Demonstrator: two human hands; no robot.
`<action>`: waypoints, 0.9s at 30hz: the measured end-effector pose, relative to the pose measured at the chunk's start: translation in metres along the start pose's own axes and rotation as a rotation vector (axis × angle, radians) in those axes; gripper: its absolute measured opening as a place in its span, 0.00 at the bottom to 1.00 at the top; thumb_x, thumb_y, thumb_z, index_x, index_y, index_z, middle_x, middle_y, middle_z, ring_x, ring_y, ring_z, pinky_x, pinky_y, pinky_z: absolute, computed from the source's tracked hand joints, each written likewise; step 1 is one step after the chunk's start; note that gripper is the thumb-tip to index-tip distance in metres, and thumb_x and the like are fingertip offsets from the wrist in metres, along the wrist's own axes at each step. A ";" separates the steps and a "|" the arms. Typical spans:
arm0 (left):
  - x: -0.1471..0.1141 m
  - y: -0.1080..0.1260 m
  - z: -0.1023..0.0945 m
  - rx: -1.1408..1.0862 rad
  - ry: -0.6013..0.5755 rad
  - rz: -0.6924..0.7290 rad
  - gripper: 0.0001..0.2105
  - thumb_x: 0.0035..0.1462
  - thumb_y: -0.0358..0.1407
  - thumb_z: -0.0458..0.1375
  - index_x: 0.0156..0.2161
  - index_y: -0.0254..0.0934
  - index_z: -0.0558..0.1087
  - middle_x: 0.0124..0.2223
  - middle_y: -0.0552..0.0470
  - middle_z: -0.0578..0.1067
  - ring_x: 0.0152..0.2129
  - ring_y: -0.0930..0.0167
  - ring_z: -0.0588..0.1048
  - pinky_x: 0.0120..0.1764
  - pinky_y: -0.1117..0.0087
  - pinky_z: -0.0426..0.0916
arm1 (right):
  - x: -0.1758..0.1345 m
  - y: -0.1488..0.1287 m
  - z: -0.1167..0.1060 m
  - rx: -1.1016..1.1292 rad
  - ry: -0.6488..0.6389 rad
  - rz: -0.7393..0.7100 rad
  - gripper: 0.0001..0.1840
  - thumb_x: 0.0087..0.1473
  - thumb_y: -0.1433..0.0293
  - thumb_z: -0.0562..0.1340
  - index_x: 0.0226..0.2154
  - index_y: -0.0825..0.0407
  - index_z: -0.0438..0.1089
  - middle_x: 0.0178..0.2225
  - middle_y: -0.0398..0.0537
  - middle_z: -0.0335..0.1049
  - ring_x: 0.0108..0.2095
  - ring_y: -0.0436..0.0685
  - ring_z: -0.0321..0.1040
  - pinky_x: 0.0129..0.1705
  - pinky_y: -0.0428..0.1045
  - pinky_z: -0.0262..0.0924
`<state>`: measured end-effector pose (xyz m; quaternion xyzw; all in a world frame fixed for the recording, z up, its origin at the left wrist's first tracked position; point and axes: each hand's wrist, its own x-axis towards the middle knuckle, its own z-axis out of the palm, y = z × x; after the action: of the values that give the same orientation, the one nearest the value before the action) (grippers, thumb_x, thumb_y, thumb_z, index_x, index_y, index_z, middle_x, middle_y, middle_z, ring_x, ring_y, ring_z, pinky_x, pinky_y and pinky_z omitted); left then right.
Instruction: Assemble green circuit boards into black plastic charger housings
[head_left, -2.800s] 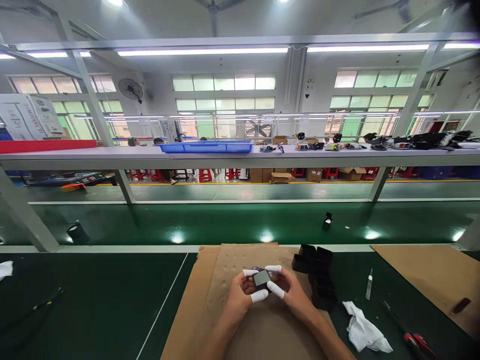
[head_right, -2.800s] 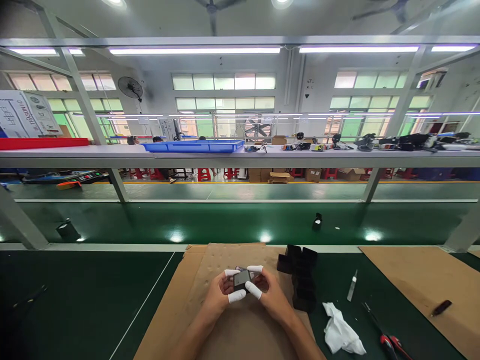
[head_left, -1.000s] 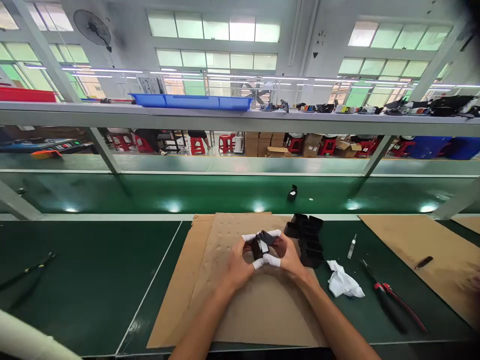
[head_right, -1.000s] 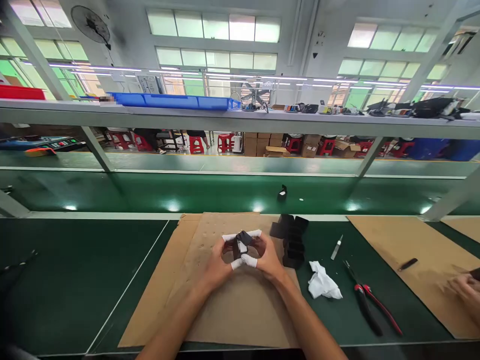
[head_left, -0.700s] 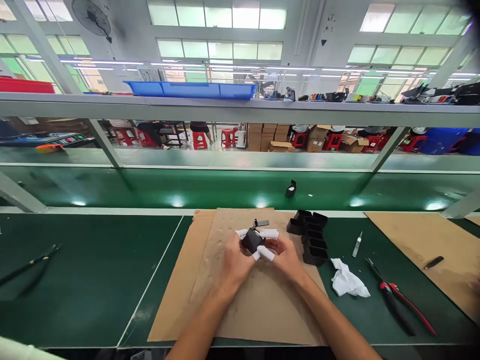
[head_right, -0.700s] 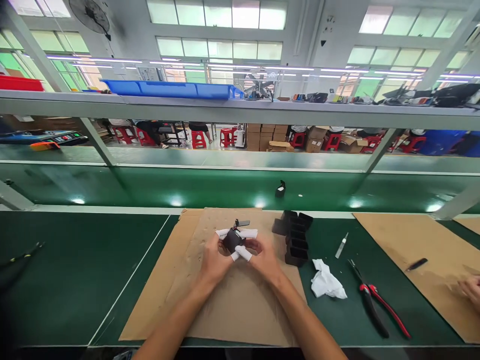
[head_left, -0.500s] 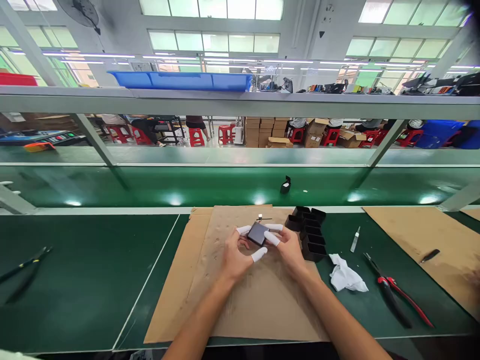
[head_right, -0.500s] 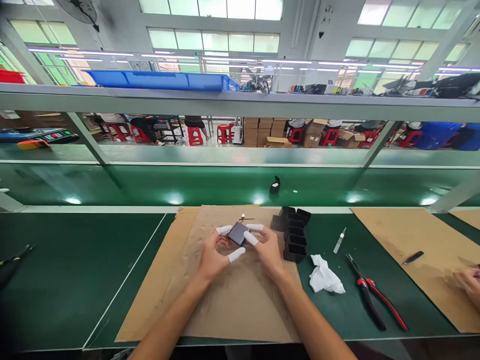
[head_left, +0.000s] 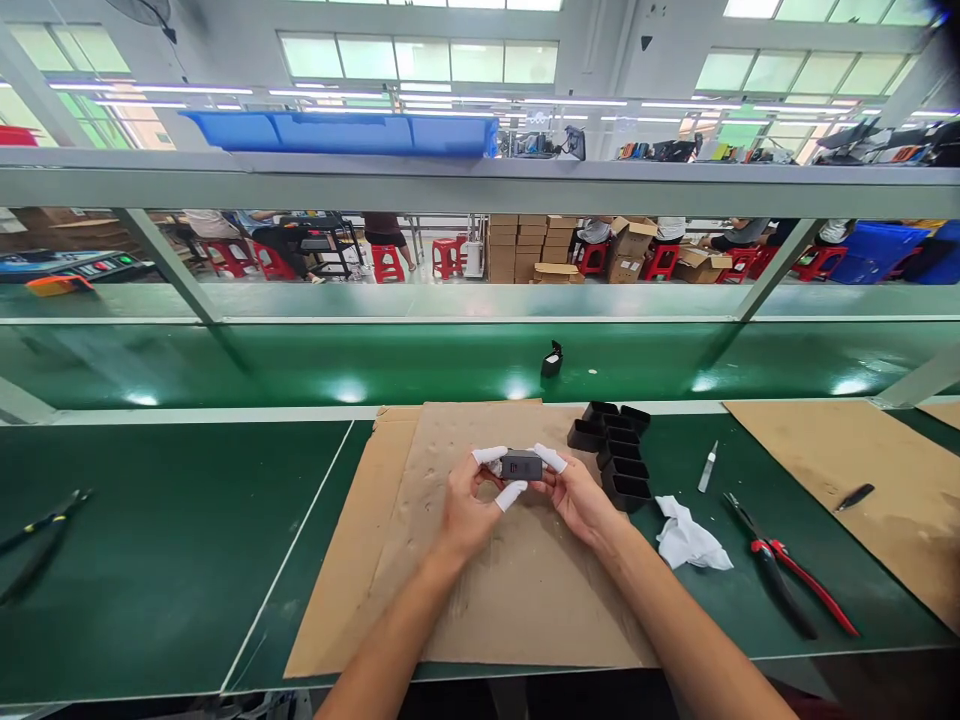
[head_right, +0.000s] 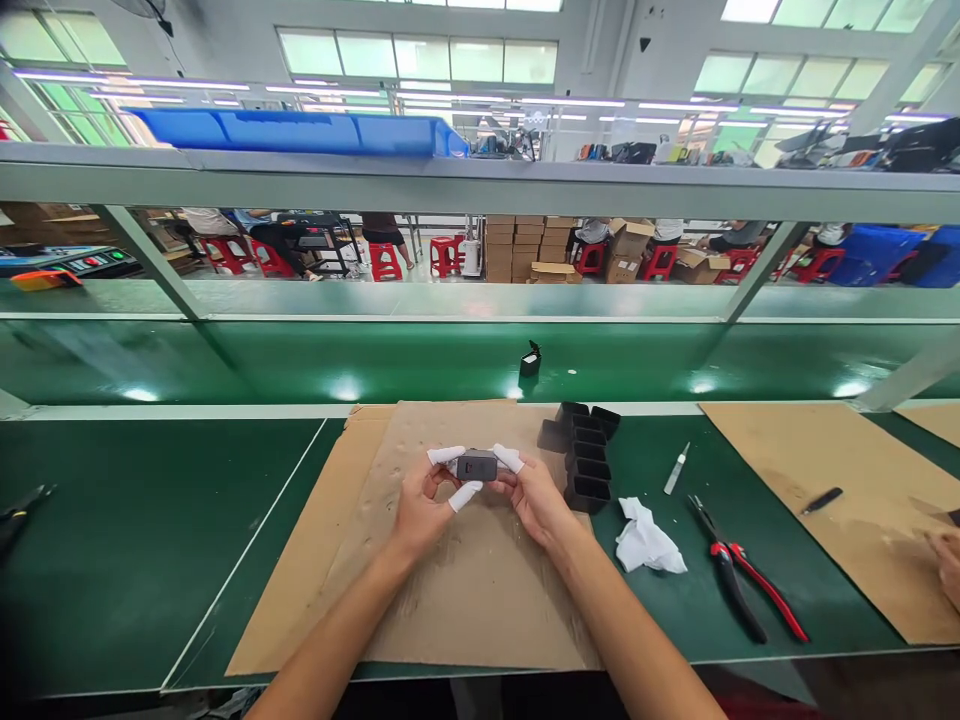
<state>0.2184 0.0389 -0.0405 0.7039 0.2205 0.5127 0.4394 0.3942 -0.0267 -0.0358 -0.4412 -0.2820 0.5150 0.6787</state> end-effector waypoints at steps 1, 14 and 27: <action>0.000 0.001 0.000 0.003 -0.008 0.002 0.21 0.57 0.38 0.73 0.54 0.41 0.78 0.44 0.49 0.78 0.37 0.68 0.80 0.37 0.67 0.81 | 0.000 0.000 0.000 0.010 0.010 0.006 0.24 0.48 0.51 0.80 0.39 0.51 0.84 0.38 0.52 0.86 0.31 0.57 0.80 0.31 0.49 0.75; 0.002 0.009 -0.002 0.136 -0.037 0.090 0.26 0.55 0.40 0.75 0.57 0.41 0.75 0.49 0.46 0.75 0.45 0.64 0.80 0.48 0.60 0.83 | -0.005 -0.006 0.007 0.018 0.014 0.022 0.21 0.45 0.55 0.81 0.36 0.50 0.82 0.36 0.48 0.85 0.33 0.57 0.79 0.35 0.50 0.72; -0.003 0.025 -0.010 0.289 0.067 0.385 0.34 0.51 0.30 0.71 0.64 0.44 0.71 0.53 0.45 0.77 0.47 0.60 0.81 0.49 0.57 0.80 | -0.026 -0.016 0.027 -0.012 -0.265 0.155 0.24 0.53 0.54 0.73 0.50 0.46 0.79 0.50 0.53 0.84 0.51 0.71 0.83 0.52 0.61 0.76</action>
<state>0.2045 0.0273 -0.0198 0.7710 0.1680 0.5732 0.2206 0.3709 -0.0442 -0.0072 -0.3940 -0.3371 0.6179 0.5910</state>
